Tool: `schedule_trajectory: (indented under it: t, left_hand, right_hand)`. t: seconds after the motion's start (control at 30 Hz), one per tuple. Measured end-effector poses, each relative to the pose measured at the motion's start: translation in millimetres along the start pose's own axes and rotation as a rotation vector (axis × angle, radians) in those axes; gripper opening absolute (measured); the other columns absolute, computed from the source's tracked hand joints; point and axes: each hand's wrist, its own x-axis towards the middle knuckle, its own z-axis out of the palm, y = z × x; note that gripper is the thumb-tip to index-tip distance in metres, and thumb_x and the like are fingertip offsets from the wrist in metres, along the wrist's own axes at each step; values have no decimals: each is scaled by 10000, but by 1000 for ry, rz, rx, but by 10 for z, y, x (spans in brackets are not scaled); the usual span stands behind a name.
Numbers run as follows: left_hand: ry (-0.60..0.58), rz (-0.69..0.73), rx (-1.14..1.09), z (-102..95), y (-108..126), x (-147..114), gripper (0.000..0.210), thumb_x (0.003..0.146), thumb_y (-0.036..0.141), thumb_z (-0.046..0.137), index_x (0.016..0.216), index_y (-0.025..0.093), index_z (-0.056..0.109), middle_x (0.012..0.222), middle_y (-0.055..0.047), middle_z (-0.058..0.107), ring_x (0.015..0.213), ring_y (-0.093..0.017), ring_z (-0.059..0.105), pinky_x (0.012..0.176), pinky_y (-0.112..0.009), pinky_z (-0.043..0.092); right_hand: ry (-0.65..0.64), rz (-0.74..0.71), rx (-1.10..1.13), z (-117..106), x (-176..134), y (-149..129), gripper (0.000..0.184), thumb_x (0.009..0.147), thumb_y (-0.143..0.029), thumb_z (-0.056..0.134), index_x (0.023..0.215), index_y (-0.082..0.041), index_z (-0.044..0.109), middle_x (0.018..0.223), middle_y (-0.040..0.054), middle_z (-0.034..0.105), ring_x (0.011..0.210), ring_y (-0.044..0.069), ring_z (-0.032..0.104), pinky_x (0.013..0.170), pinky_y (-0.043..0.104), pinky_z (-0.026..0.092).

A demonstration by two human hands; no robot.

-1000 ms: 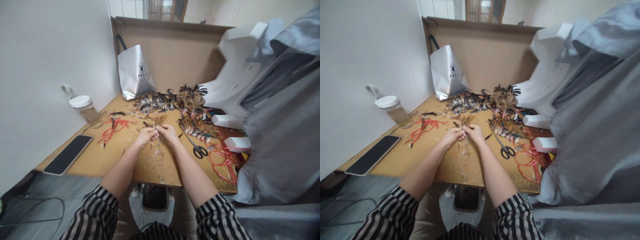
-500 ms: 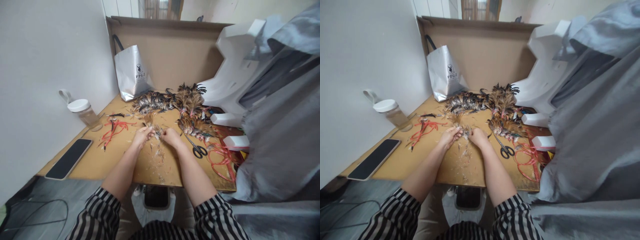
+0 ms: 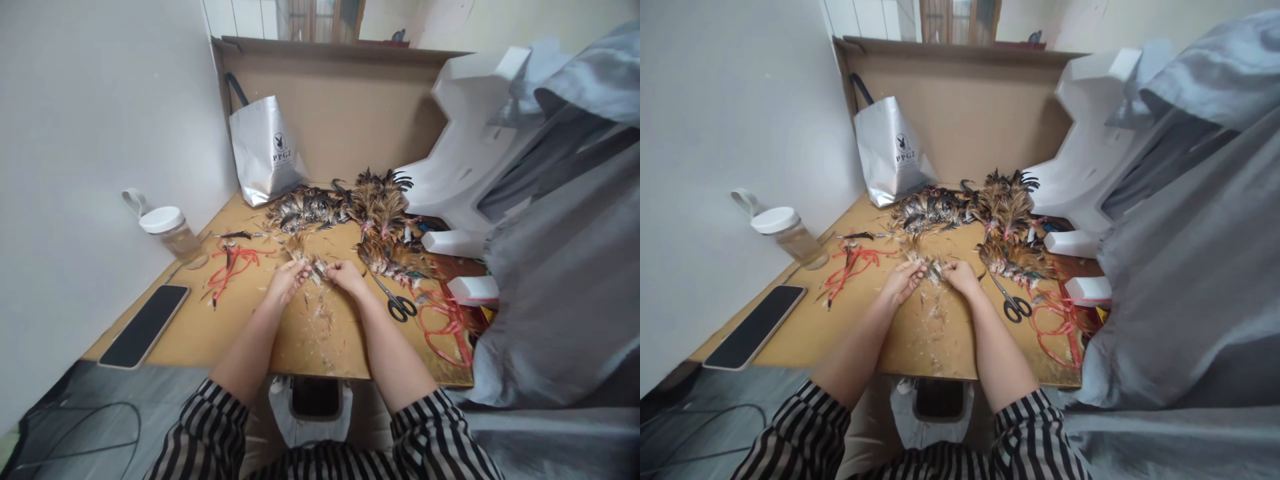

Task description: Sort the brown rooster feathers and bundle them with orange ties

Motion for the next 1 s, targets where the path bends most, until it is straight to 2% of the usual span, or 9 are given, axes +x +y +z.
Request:
schedule_trajectory:
  t: [0.1, 0.2, 0.33, 0.57, 0.77, 1.0]
  left_hand:
    - [1, -36, -35, 15, 8, -9, 127, 695, 178, 648, 782, 92, 614, 629, -17, 616, 466, -21, 499, 433, -116, 365]
    - [-3, -71, -39, 28, 1, -19, 99, 715, 165, 629, 779, 89, 618, 638, -27, 626, 477, -27, 519, 439, -116, 380]
    - [-16, -118, -15, 50, -25, -35, 121, 715, 176, 635, 805, 96, 621, 674, -44, 647, 507, -40, 548, 450, -121, 395]
    - [-53, -130, 5, 63, -75, -28, 116, 718, 189, 633, 776, 89, 613, 666, -55, 656, 491, -48, 548, 430, -127, 385]
    - [-72, -129, 31, 44, -109, -10, 152, 697, 215, 655, 788, 98, 622, 669, -55, 657, 496, -52, 552, 433, -131, 381]
    - [-67, -105, 78, 73, -90, -35, 213, 637, 255, 700, 752, 91, 627, 658, -60, 652, 492, -53, 542, 429, -135, 365]
  right_hand:
    - [-35, 94, 329, -3, 25, -12, 147, 575, -269, 601, 653, -144, 617, 432, -48, 490, 368, 58, 357, 393, 189, 250]
    - [-72, 108, 592, 2, 36, -42, 209, 542, -300, 658, 650, -132, 595, 471, -45, 505, 372, 39, 342, 381, 177, 216]
    - [-64, 71, 766, 61, 44, -56, 251, 542, -310, 690, 685, -125, 600, 501, -42, 512, 391, 30, 350, 397, 172, 221]
    - [-4, 17, 735, 258, 21, -79, 209, 580, -316, 678, 668, -136, 617, 415, -66, 459, 368, 31, 300, 397, 181, 216]
    - [72, -60, 658, 333, 16, -84, 188, 598, -311, 668, 683, -147, 632, 604, -5, 613, 522, 84, 502, 546, 213, 390]
    - [83, -102, 594, 327, 12, -75, 199, 611, -318, 661, 706, -145, 633, 631, -1, 622, 559, 97, 526, 590, 226, 405]
